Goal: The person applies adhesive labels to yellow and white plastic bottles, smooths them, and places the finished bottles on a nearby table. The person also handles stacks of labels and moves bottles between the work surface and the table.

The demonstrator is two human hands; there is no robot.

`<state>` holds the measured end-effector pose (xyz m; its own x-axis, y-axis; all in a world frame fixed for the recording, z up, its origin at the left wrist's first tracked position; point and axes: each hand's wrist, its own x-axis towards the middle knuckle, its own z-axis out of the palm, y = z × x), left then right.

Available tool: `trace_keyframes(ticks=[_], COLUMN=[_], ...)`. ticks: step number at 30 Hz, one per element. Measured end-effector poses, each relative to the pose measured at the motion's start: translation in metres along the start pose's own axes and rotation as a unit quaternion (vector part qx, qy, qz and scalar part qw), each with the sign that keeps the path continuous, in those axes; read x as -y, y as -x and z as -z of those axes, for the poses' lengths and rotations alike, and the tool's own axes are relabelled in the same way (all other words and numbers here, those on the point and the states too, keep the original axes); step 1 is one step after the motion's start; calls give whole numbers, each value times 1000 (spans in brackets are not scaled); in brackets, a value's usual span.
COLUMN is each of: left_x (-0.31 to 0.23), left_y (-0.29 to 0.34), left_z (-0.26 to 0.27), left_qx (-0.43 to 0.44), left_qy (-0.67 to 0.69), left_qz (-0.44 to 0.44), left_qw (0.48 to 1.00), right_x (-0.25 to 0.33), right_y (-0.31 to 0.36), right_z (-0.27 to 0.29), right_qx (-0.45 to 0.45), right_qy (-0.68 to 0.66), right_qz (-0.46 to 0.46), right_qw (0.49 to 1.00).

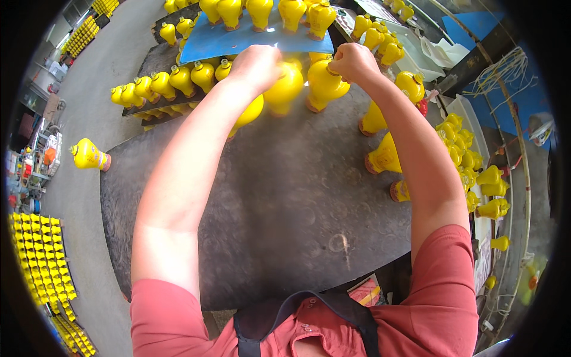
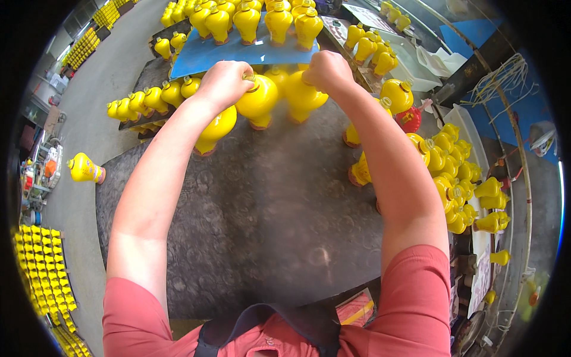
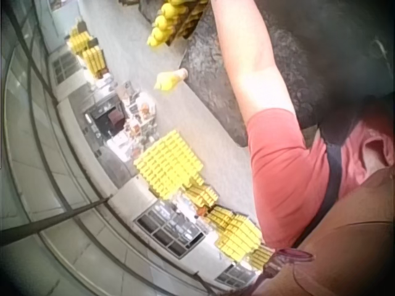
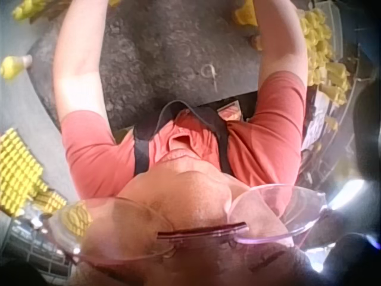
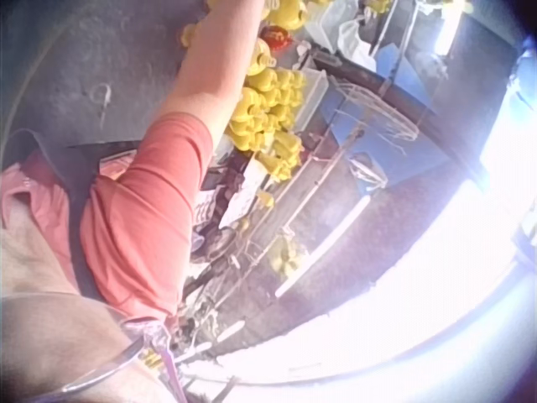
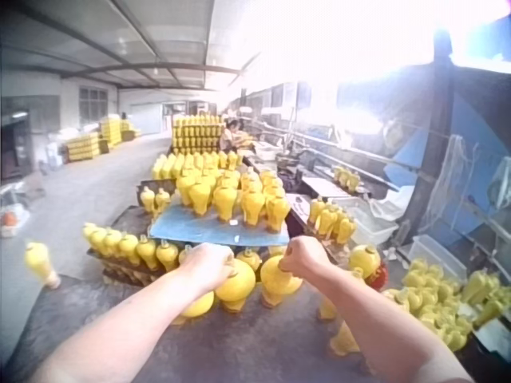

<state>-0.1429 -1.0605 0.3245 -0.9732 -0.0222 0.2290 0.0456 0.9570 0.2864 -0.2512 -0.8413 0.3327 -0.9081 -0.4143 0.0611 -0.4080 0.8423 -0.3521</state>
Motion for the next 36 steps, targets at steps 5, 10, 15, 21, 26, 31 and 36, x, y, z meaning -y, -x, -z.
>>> trace_keyframes(ticks=[5, 10, 15, 21, 26, 31, 36], left_x=[2, -4, 2, 37, 75, 101, 102], left_y=[-16, -25, -28, -19, -15, -10, -5], left_z=[-5, -6, -5, 3, -13, -31, -30], left_qx=[15, 27, 32, -72, -201, -222, -178], left_qy=[-17, -42, -34, 134, 211, 329, 341], left_qz=[-24, 15, -4, 131, 166, 132, 128], left_qw=[999, 999, 999, 980, 942, 908, 914], right_x=[-2, -6, -10, -46, -106, -135, -147], right_y=[-14, -24, -18, 1, 38, 45, 25], right_z=[-7, -18, -10, 67, 87, 81, 84], right_qx=[-47, -91, -51, 28, 195, 167, 128], right_qy=[23, 73, 31, 173, 286, 186, 21], right_qz=[16, 45, 85, 85, 55, 84, 43], right_qw=[998, 992, 995, 981, 937, 965, 991])
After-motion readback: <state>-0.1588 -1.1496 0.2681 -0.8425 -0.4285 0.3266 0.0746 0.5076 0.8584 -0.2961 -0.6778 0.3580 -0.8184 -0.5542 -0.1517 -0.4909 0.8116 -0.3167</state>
